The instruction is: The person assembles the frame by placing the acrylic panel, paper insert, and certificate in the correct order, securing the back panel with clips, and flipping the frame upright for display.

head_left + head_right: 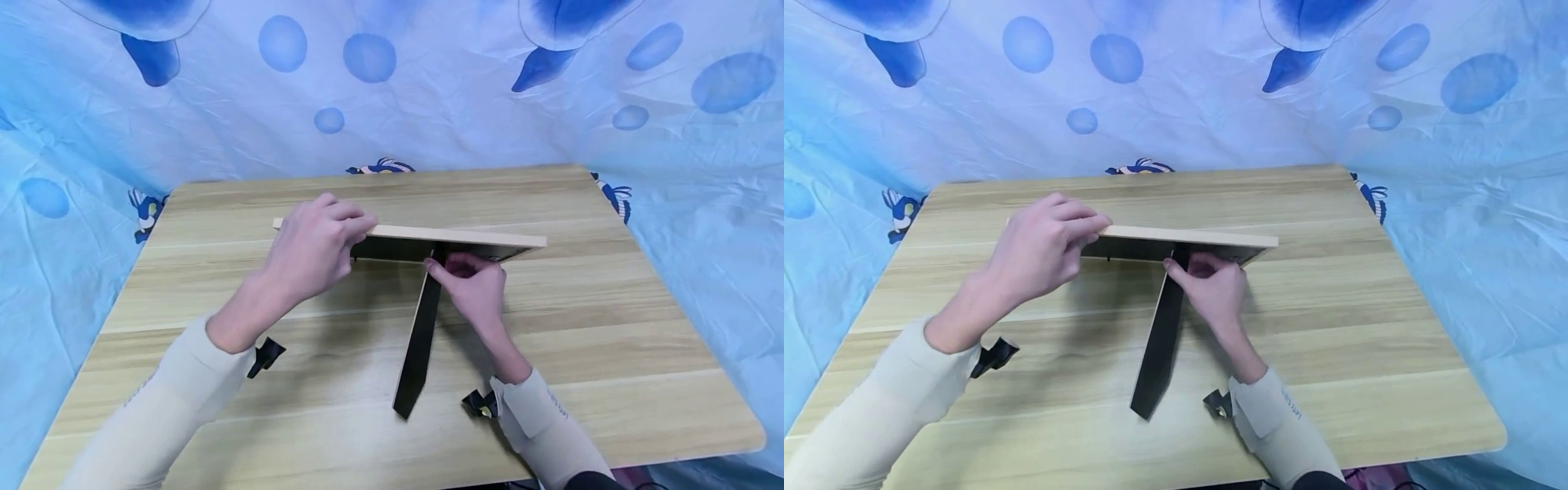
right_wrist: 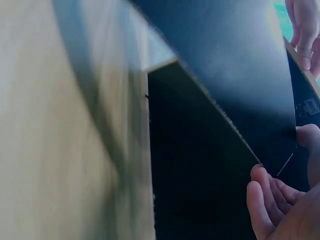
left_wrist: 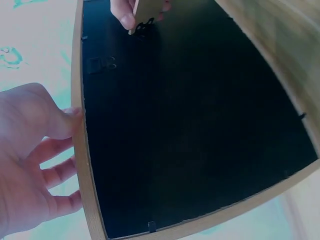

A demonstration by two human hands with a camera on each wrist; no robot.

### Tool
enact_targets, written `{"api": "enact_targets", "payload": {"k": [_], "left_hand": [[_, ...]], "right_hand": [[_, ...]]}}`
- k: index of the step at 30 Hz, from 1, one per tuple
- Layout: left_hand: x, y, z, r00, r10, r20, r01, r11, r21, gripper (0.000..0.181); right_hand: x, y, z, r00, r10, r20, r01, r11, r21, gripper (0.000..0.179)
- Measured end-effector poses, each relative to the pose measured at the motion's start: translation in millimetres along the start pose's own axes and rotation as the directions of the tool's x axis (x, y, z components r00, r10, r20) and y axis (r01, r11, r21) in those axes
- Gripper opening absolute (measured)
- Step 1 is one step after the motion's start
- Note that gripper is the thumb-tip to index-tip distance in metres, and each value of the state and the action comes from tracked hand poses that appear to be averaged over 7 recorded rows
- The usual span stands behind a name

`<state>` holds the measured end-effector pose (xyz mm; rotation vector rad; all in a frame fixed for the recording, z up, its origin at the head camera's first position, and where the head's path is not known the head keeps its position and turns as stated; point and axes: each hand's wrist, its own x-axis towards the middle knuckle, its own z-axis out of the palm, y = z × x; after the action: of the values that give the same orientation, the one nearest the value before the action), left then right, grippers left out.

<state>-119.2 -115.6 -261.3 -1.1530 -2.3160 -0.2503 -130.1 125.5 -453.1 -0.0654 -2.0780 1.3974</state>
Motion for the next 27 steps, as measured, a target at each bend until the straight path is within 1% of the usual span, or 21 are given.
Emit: {"api": "enact_targets", "payload": {"k": [2,4,6,8,12,15,17,19,22,23,24,25,26,27], "left_hand": [[-4.8,-1.6,3.2,1.000,0.010,-0.028,-0.010,1.000,-0.006,0.040],[-9.7,-3.4,7.0,0.999,0.009,-0.044,-0.010,1.000,-0.013,0.042],[-14.5,-5.7,11.0,0.998,0.001,-0.056,-0.003,1.000,-0.024,0.043],[-19.0,-8.1,14.3,0.998,-0.008,-0.066,0.006,0.999,-0.038,0.043],[-26.3,-13.6,18.9,0.995,-0.022,-0.094,0.014,0.997,-0.078,0.045],[-31.7,-17.5,21.4,0.992,-0.035,-0.120,0.023,0.994,-0.106,0.043],[-34.7,-19.4,22.3,0.990,-0.047,-0.136,0.032,0.993,-0.111,0.039],[-36.9,-20.8,23.3,0.987,-0.058,-0.147,0.042,0.993,-0.110,0.033],[-38.4,-21.0,23.4,0.984,-0.073,-0.163,0.055,0.992,-0.111,0.023],[-39.9,-20.9,23.4,0.982,-0.080,-0.172,0.062,0.992,-0.112,0.021],[-41.6,-20.7,22.8,0.979,-0.091,-0.182,0.070,0.991,-0.115,0.021],[-43.7,-20.6,21.8,0.975,-0.103,-0.195,0.081,0.990,-0.116,0.021],[-46.0,-20.9,20.3,0.971,-0.121,-0.207,0.098,0.988,-0.117,0.022],[-48.8,-21.5,18.7,0.963,-0.147,-0.225,0.123,0.985,-0.119,0.023]], "right_hand": [[-4.9,-4,1,1.000,0.011,-0.004,-0.011,1.000,0.008,0.028],[-9.3,19,11,0.999,0.001,-0.033,-0.002,0.999,-0.033,0.026],[-15.0,18,13,0.999,0.024,-0.026,-0.025,1.000,-0.017,0.024],[-19.7,17,15,0.998,0.054,-0.018,-0.053,0.998,0.024,0.024],[-27.0,14,19,0.997,0.076,-0.019,-0.075,0.996,0.046,0.024],[-32.6,12,22,0.997,0.075,-0.009,-0.074,0.996,0.056,0.022],[-35.3,6,20,0.999,0.046,0.006,-0.046,0.996,0.078,0.021],[-37.2,-8,10,0.999,0.037,0.037,-0.040,0.996,0.085,0.019],[-38.0,-29,-18,0.991,0.061,0.117,-0.067,0.997,0.045,0.017],[-37.1,-34,-31,0.983,0.081,0.162,-0.085,0.996,0.019,0.016],[-35.9,-35,-44,0.971,0.112,0.211,-0.110,0.994,-0.019,0.016],[-34.1,-31,-56,0.957,0.133,0.257,-0.122,0.991,-0.059,0.016],[-31.1,-28,-69,0.939,0.159,0.306,-0.135,0.986,-0.097,0.016],[-27.3,-22,-80,0.922,0.172,0.347,-0.136,0.983,-0.126,0.016]]}}
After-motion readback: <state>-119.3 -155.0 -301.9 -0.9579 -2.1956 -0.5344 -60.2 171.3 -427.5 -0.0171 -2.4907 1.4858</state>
